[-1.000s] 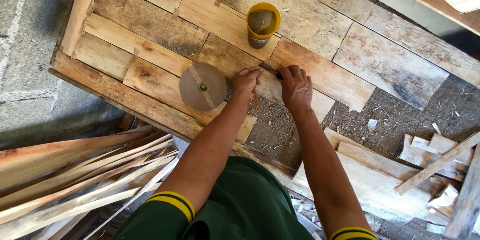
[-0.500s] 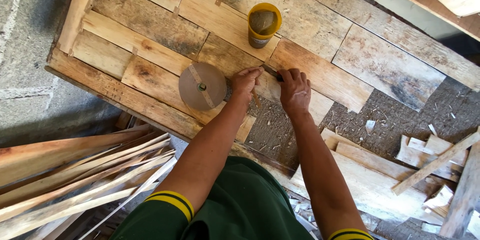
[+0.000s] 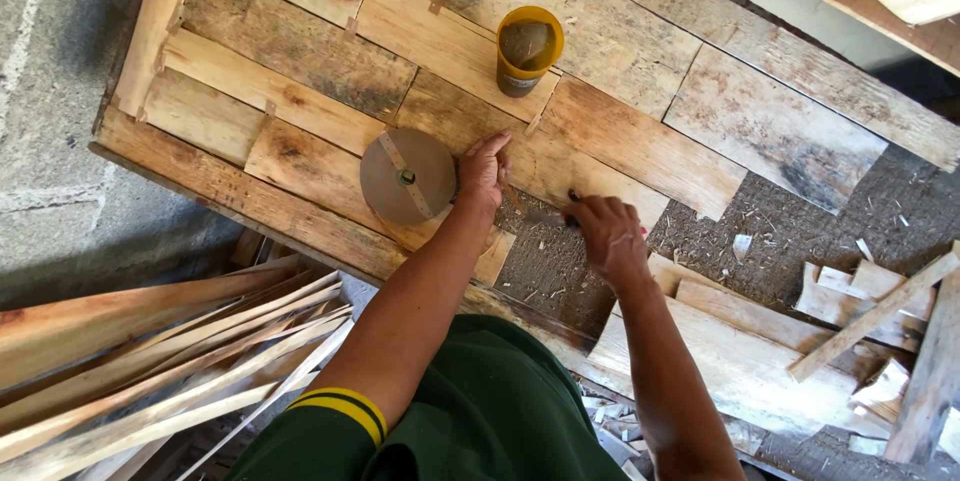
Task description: Applying edge banding strips to wooden planks using adhesive and a utility knife.
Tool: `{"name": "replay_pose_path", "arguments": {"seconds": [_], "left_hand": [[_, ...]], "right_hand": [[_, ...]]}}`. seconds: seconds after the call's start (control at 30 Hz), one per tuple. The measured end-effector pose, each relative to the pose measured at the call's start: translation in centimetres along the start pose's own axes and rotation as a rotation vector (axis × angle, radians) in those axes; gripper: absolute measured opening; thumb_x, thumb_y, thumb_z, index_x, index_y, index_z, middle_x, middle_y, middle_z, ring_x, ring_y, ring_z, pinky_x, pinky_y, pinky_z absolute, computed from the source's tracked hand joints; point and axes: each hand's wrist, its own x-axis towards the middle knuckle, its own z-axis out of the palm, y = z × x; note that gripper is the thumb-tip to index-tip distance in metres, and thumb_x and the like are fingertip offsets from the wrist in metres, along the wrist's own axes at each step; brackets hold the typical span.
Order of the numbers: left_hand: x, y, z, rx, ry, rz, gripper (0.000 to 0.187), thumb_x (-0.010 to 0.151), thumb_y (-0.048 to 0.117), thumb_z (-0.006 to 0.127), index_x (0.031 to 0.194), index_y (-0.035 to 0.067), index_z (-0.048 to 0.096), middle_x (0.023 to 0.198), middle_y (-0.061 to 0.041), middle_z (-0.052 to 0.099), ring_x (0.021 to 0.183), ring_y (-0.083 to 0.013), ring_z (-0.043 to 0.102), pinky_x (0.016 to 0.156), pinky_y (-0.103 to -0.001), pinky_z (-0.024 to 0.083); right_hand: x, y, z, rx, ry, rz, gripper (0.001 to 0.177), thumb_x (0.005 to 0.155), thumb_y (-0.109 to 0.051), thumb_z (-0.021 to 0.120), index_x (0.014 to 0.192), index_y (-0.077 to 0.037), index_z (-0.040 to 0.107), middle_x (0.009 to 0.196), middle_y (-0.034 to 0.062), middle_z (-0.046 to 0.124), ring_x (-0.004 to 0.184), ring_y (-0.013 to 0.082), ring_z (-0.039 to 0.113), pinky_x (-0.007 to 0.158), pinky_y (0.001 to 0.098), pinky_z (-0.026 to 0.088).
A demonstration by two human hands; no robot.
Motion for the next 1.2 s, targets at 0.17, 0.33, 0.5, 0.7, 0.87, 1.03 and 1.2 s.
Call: {"name": "replay_pose_path", "arguments": {"seconds": [0.17, 0.33, 0.5, 0.7, 0.87, 1.03, 1.2], "left_hand": [[-0.3, 0.3, 0.4, 0.036, 0.052, -0.022, 0.019, 0.087, 0.02, 0.08, 0.098, 0.006, 0.077, 0.062, -0.002, 0.063, 0.043, -0.0101, 0.047, 0.041, -0.024, 0.035], [-0.1, 0.3, 0.4, 0.037, 0.077, -0.045, 0.022, 0.083, 0.026, 0.079, 0.097, 0.01, 0.076, 0.054, -0.004, 0.057, 0.039, -0.0127, 0.045, 0.034, -0.027, 0.027], [1.2, -0.7, 0.1, 0.003, 0.104, -0.004, 0.025, 0.086, 0.024, 0.079, 0.101, 0.004, 0.077, 0.06, -0.004, 0.061, 0.048, -0.0129, 0.057, 0.039, -0.027, 0.036], [1.2, -0.7, 0.0, -0.035, 0.082, -0.006, 0.026, 0.088, 0.028, 0.076, 0.097, 0.003, 0.077, 0.061, -0.006, 0.063, 0.047, -0.015, 0.056, 0.044, -0.027, 0.041], [-0.9, 0.9, 0.9, 0.02, 0.142, -0.062, 0.025, 0.088, 0.029, 0.077, 0.089, 0.004, 0.074, 0.064, -0.006, 0.064, 0.049, -0.0143, 0.056, 0.048, -0.027, 0.045], [0.0, 0.3, 0.7, -0.01, 0.143, -0.047, 0.026, 0.089, 0.029, 0.075, 0.09, 0.003, 0.072, 0.065, -0.006, 0.064, 0.049, -0.0154, 0.056, 0.049, -0.029, 0.048], [0.6, -0.3, 0.5, 0.012, 0.122, -0.032, 0.029, 0.09, 0.029, 0.075, 0.093, 0.0, 0.074, 0.063, -0.007, 0.061, 0.047, -0.0152, 0.055, 0.047, -0.028, 0.045]], "right_hand": [[-0.4, -0.9, 0.3, -0.119, -0.036, -0.101, 0.027, 0.092, -0.01, 0.068, 0.116, -0.021, 0.073, 0.12, 0.0029, 0.073, 0.101, 0.021, 0.065, 0.091, 0.0405, 0.053], [3.7, -2.9, -3.5, 0.022, -0.191, 0.061, 0.025, 0.089, -0.022, 0.074, 0.113, -0.018, 0.073, 0.117, 0.0055, 0.073, 0.084, 0.0209, 0.067, 0.072, 0.037, 0.056], [11.3, 0.4, 0.6, 0.413, -0.014, 0.6, 0.015, 0.101, -0.023, 0.067, 0.104, -0.011, 0.075, 0.093, 0.0074, 0.077, 0.071, 0.0176, 0.074, 0.059, 0.0317, 0.06], [17.2, -1.1, -0.7, 0.43, 0.051, 0.781, 0.039, 0.079, -0.05, 0.088, 0.083, -0.013, 0.076, 0.075, 0.0038, 0.075, 0.062, 0.0123, 0.066, 0.059, 0.0333, 0.053], [18.4, -1.5, -0.8, 0.301, -0.09, 0.861, 0.051, 0.073, -0.064, 0.084, 0.077, -0.015, 0.075, 0.065, 0.0, 0.068, 0.053, 0.0099, 0.058, 0.049, 0.0325, 0.048], [19.5, -1.3, -0.4, 0.013, -0.264, 0.793, 0.071, 0.079, -0.08, 0.072, 0.07, -0.01, 0.073, 0.054, 0.0004, 0.055, 0.044, 0.011, 0.048, 0.039, 0.0301, 0.041], [19.7, -0.7, 0.0, -0.037, -0.228, 0.737, 0.075, 0.076, -0.085, 0.066, 0.067, -0.011, 0.069, 0.053, 0.0001, 0.056, 0.043, 0.0099, 0.05, 0.037, 0.0298, 0.044]]}}
